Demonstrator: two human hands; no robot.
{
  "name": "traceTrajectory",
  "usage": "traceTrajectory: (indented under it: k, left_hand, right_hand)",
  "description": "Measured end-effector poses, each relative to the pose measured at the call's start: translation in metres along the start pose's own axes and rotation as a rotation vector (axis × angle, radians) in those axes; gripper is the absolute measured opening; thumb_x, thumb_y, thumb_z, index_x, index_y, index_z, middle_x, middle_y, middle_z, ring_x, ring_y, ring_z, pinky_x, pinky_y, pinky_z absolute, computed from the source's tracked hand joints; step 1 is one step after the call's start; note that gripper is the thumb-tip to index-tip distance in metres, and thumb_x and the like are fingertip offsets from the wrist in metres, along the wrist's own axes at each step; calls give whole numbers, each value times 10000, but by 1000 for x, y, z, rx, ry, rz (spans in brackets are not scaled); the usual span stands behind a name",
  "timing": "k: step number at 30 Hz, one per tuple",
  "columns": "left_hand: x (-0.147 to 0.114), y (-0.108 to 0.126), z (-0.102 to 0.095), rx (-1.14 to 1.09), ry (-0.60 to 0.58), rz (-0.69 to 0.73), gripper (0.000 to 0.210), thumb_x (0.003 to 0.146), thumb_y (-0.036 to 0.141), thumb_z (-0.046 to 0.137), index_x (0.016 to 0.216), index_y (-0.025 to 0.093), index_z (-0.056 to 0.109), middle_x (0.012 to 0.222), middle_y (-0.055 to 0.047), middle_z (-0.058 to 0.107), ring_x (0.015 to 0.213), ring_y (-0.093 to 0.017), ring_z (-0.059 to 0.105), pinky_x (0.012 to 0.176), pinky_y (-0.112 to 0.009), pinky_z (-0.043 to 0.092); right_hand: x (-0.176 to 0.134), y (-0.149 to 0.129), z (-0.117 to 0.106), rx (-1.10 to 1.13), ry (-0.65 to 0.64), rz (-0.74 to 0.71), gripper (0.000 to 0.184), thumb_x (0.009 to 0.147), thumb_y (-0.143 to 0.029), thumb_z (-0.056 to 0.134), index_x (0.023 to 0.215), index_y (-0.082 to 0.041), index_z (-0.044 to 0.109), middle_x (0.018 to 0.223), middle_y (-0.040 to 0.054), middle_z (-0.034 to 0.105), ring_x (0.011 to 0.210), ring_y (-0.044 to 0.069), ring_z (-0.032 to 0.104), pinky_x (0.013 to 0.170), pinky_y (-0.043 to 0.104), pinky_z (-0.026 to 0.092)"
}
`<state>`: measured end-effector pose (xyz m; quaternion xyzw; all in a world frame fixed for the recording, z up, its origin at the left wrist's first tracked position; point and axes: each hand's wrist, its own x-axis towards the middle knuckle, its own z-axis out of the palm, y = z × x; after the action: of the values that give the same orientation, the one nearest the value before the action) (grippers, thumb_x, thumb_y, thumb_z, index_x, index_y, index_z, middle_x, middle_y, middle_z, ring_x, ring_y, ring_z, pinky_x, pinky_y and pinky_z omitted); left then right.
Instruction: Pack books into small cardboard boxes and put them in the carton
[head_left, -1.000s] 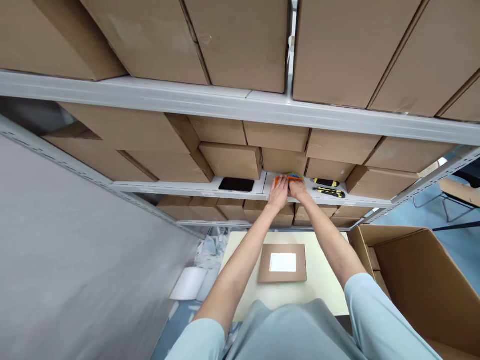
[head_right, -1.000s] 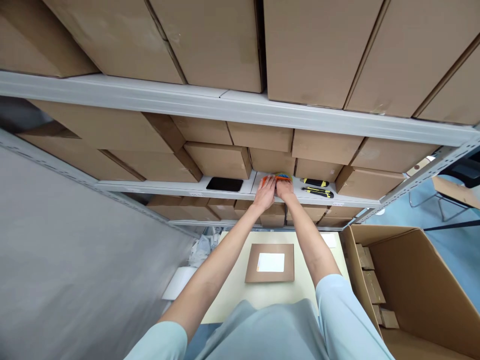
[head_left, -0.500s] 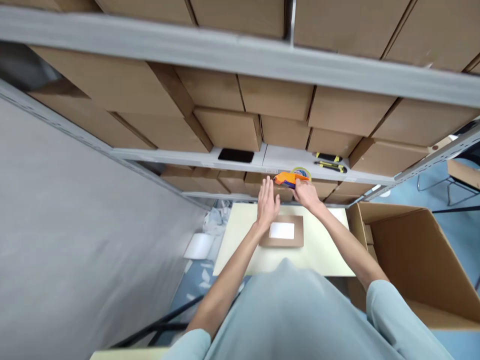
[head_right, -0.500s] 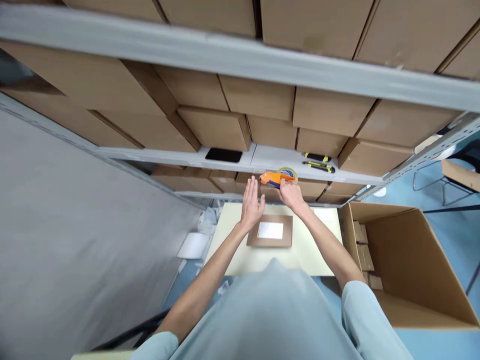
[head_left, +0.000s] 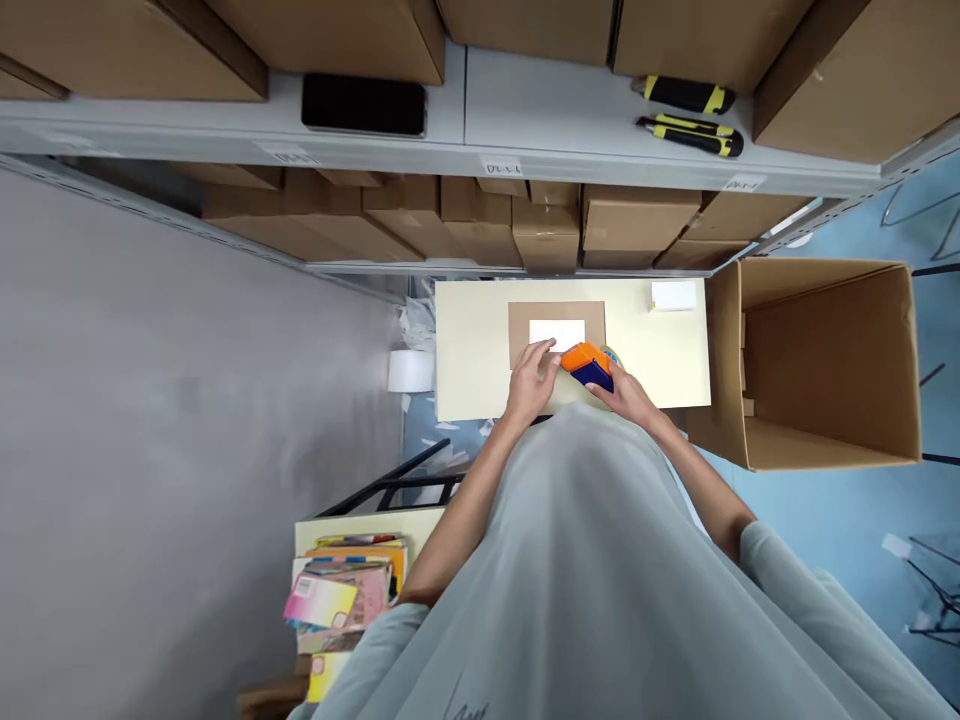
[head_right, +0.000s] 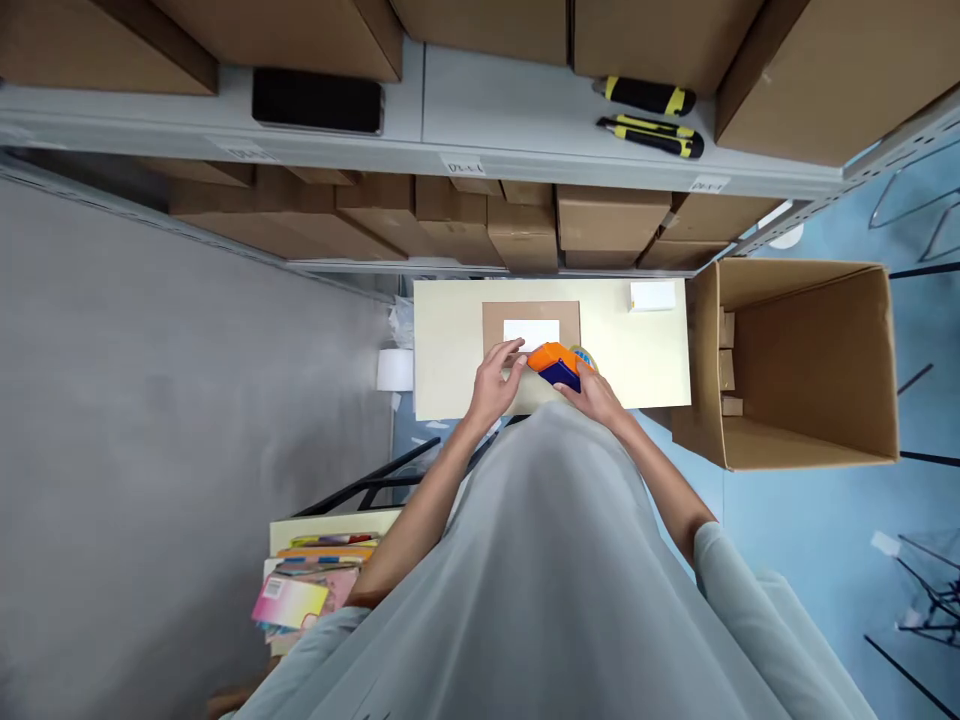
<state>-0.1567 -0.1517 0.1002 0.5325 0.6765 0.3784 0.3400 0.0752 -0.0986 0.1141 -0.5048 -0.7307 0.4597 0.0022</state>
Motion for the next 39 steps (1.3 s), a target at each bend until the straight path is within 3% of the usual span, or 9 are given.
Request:
traceTrajectory:
  k: [9, 19, 28, 34, 39]
  left_hand:
    - [9, 5, 0, -201, -165, -50, 338, 1065, 392, 579, 1298, 213, 747, 1329, -112, 771, 1227, -244, 743, 1103, -425, 587]
    - [11, 10, -28, -292, -305, -66, 420, 1005, 541, 685, 1217, 195, 796, 1216, -113, 823, 1093, -254, 781, 1019, -409, 623]
    - [11, -3, -49, -331, -435, -53, 508, 974, 631, 706, 1243, 207, 791, 1216, -121, 816, 1118, -269, 763, 994, -411, 623]
    - [8, -7, -43, -362, -475, -82, 500, 947, 625, 737, 1208, 202, 787, 1133, -111, 816, 1049, -250, 765, 938, -385, 631]
    - [0, -3, -24, -378, -455, -128, 450, 942, 582, 749, 1171, 196, 787, 1070, -99, 820, 996, -234, 770, 899, -373, 642]
  right_hand:
    - [-16, 4, 6, 76, -18, 37, 495, 1018, -557, 617, 1357, -198, 605, 1160, 105, 763, 1035, 306, 739, 894, 407, 570]
    - [-32, -8, 14, 43, -40, 19, 477, 1029, -527, 623, 1349, -174, 615, 1193, 124, 765, 1056, 311, 737, 891, 406, 562]
    - [-47, -32, 28, 91, -22, 55, 486, 1019, -540, 639, 1357, -190, 630, 1188, 111, 769, 1054, 311, 737, 887, 403, 562]
    - [-55, -26, 34, 99, -18, 61, 441, 1010, -568, 638, 1247, -196, 643, 1109, 92, 764, 994, 298, 732, 844, 396, 560]
    - [-61, -11, 20, 70, -66, 46, 391, 1005, -567, 642, 1179, -217, 632, 1062, 74, 741, 934, 282, 712, 815, 396, 559]
